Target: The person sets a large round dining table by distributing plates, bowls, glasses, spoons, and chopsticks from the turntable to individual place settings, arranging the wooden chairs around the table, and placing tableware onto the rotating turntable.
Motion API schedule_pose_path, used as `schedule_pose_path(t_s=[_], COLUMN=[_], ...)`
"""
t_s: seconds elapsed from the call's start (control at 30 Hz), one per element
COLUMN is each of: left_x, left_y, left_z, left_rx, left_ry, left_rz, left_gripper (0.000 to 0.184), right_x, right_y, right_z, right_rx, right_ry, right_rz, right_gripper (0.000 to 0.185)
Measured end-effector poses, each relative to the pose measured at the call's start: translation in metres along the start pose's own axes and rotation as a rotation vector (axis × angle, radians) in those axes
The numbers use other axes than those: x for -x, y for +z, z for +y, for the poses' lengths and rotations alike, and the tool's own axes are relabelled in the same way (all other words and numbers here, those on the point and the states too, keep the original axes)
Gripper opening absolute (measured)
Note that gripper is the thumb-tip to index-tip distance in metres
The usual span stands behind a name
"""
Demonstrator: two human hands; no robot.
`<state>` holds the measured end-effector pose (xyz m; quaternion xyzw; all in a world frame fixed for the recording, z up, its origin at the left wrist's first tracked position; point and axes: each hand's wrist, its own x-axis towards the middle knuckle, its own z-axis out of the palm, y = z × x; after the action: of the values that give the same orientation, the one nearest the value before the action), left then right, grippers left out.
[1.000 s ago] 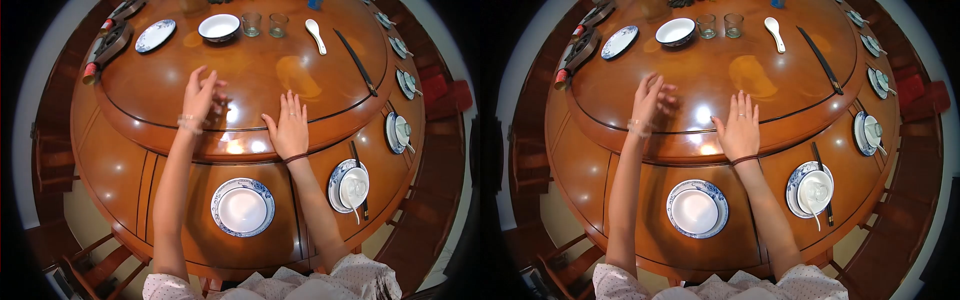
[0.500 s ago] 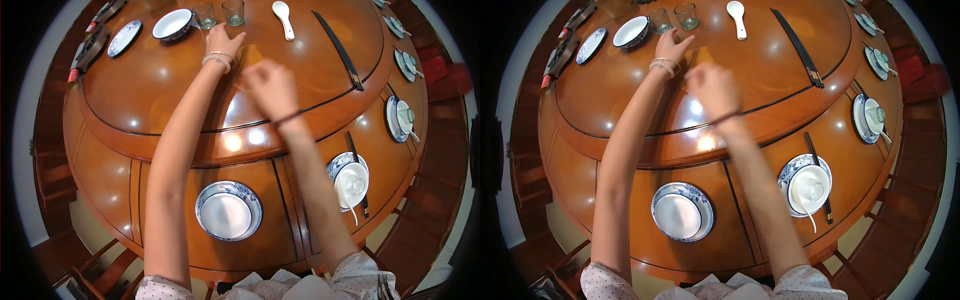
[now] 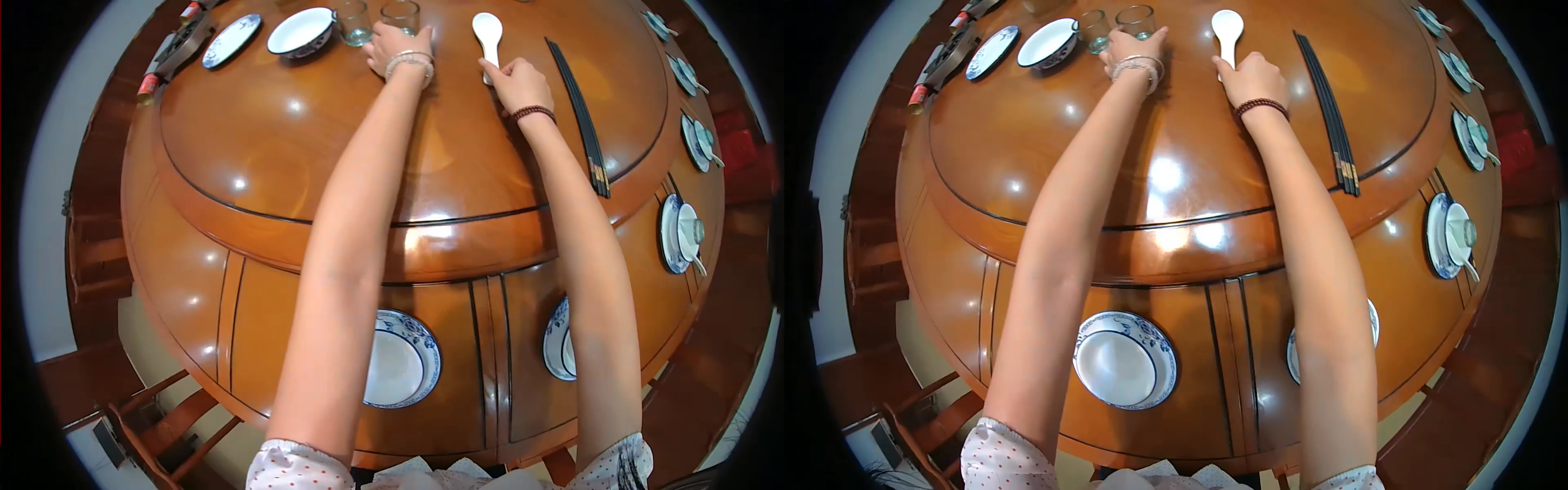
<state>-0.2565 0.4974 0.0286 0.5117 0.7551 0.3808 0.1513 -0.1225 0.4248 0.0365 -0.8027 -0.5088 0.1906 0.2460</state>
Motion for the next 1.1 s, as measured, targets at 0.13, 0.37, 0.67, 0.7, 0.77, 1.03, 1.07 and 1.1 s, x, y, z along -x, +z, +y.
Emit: schedule_pose_path(t_s=[0.13, 0.37, 0.67, 0.7, 0.77, 1.03, 1.07, 1.1], left_x=[-0.009, 0.004, 0.181, 0.202, 0.236, 0.299, 0.301, 0.303], left_y=[-0.002, -0.012, -0.217, -0.239, -0.273, -0.303, -0.301, -0.298], left_z=[-0.003, -0.030, -0.091, -0.098, -0.117, -0.150, -0.149, -0.148], left_rx=[-0.008, 0.188, 0.239, 0.266, 0.245, -0.182, -0.177, -0.198], left_ry=[-0.023, 0.298, 0.580, 0.453, 0.354, 0.517, 0.509, 0.527], left_rz=[0.013, 0.025, -0.305, -0.319, -0.327, -0.409, -0.402, -0.401], left_gripper=[0.067, 0.067, 0.056, 0.057, 0.057, 0.050, 0.050, 0.050], right_x=[-0.003, -0.009, 0.120, 0.148, 0.203, 0.358, 0.367, 0.375], right_y=[0.004, 0.009, -0.039, -0.045, -0.050, -0.045, -0.046, -0.045], right_z=[-0.004, -0.002, 0.016, 0.020, 0.029, 0.065, 0.068, 0.071], right_rx=[0.046, 0.094, -0.975, -0.962, -0.994, -0.998, -0.984, -0.998], right_ry=[-0.061, -0.153, -0.145, -0.141, -0.082, 0.155, 0.159, 0.149], right_rz=[-0.051, -0.162, -0.293, -0.319, -0.384, -0.738, -0.771, -0.796], right_gripper=[0.042, 0.040, 0.021, 0.019, 0.016, 0.020, 0.020, 0.021])
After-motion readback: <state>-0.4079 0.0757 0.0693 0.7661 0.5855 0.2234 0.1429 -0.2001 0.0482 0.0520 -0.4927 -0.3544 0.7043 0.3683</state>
